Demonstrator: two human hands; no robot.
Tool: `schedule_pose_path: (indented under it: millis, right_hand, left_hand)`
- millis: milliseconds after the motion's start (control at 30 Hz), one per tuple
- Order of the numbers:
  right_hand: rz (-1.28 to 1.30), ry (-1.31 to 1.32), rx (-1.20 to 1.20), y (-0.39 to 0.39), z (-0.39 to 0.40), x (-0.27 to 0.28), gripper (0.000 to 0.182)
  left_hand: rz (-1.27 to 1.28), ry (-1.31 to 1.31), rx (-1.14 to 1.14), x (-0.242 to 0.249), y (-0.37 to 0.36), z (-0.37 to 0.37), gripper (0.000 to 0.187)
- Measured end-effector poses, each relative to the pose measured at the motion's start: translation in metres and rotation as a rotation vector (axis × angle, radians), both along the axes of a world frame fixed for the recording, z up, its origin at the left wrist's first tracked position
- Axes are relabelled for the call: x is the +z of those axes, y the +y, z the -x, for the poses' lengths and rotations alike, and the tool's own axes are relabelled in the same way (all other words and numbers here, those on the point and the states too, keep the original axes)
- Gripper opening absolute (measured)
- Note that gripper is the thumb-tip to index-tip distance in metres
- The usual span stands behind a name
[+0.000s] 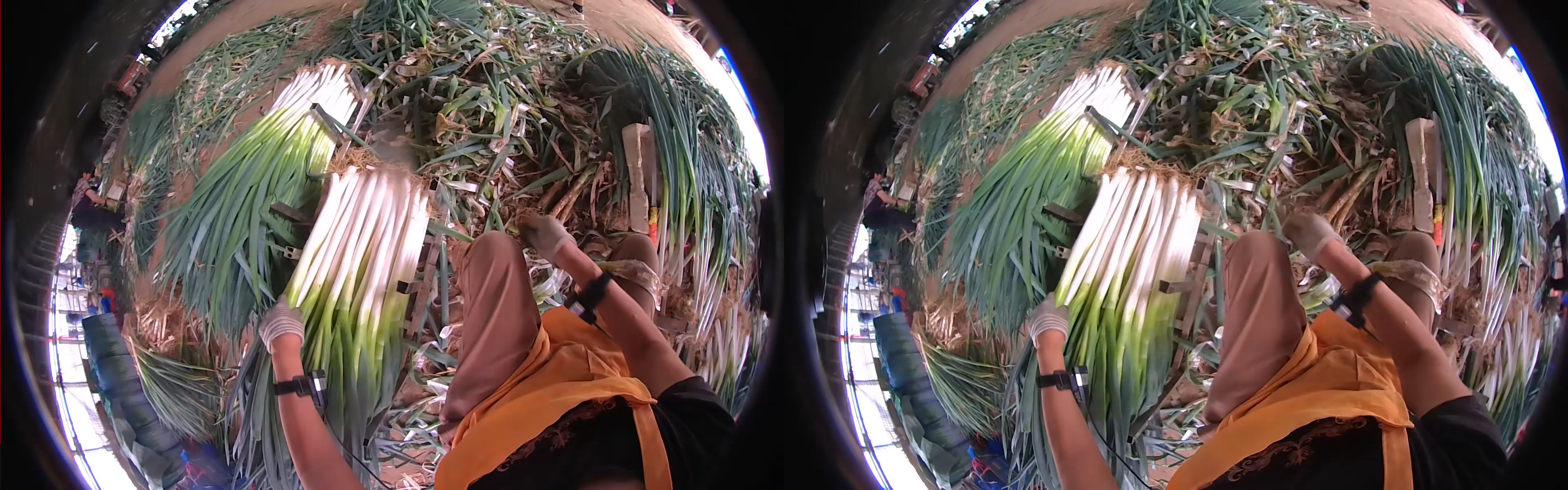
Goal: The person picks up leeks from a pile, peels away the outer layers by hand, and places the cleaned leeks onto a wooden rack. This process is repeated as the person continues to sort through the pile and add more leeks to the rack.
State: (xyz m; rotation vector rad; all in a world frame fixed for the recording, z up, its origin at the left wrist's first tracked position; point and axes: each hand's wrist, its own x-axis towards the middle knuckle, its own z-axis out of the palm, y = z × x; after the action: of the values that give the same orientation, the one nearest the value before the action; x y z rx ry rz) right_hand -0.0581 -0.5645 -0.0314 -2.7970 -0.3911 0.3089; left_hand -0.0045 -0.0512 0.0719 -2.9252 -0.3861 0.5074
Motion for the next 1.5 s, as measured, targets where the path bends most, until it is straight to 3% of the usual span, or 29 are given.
schedule_pose_path:
  millis: [33,100,167,233,300,367,400,467,533,800,933,1000,1100,1200,1333,1500]
  right_hand:
    - [0.604,-0.21,0.406,0.022,-0.018,0.028,0.023]
    - [0.251,-0.19,0.307,0.063,-0.053,0.04,0.027]
    - [0.135,-0.531,0.645,0.112,-0.085,0.048,0.027]
    - [-0.066,0.276,0.186,0.18,-0.095,0.108,0.031]
    - [0.066,0.428,0.257,0.226,-0.115,0.086,0.036]
    - [-0.066,0.405,0.167,0.265,-0.127,0.043,0.042]
    - [-0.035,0.415,0.226,0.272,-0.124,0.066,0.045]
    - [-0.16,0.354,0.264,0.31,-0.139,-0.008,0.047]
    - [-0.026,0.253,0.466,0.312,-0.132,0.008,0.057]
    - [0.03,0.241,0.359,0.32,-0.138,-0.021,0.04]
    - [0.333,0.142,0.609,0.313,-0.137,0.013,0.031]
    - [0.284,0.127,0.568,0.317,-0.137,0.005,0.031]
    - [0.221,0.138,0.501,0.314,-0.133,-0.003,0.029]
    - [0.149,0.146,0.451,0.309,-0.128,-0.009,0.029]
    - [0.048,0.078,0.427,0.305,-0.124,-0.01,0.028]
    - [0.031,0.09,0.434,0.301,-0.129,-0.015,0.028]
  left_hand:
    - [-0.035,-0.033,-0.03,-0.001,-0.004,0.003,0.035]
    - [-0.111,-0.099,-0.081,0.004,-0.015,0.015,0.035]
    - [-0.109,-0.039,-0.011,0.013,-0.032,0.022,0.036]
    - [-0.127,-0.027,0.009,0.011,-0.035,0.029,0.037]
    - [-0.128,-0.083,-0.036,0.008,-0.038,0.038,0.035]
    - [-0.139,-0.149,-0.058,-0.004,-0.035,0.046,0.034]
    - [-0.115,-0.152,-0.034,-0.009,-0.031,0.048,0.032]
    - [-0.118,-0.142,-0.009,-0.014,-0.029,0.051,0.031]
    - [-0.113,-0.133,0.003,-0.017,-0.027,0.055,0.031]
    - [-0.179,-0.12,-0.012,-0.035,-0.027,0.059,0.033]
    - [-0.206,-0.115,-0.044,-0.037,-0.026,0.061,0.037]
    - [-0.186,-0.166,-0.078,-0.038,-0.022,0.062,0.038]
    - [0.036,-0.18,-0.205,-0.036,-0.015,0.058,0.041]
    - [0.153,-0.01,-0.068,-0.033,-0.022,0.041,0.044]
    - [0.326,0.098,-0.067,-0.046,0.001,0.015,0.047]
    - [0.13,0.082,-0.012,-0.036,-0.023,0.02,0.043]
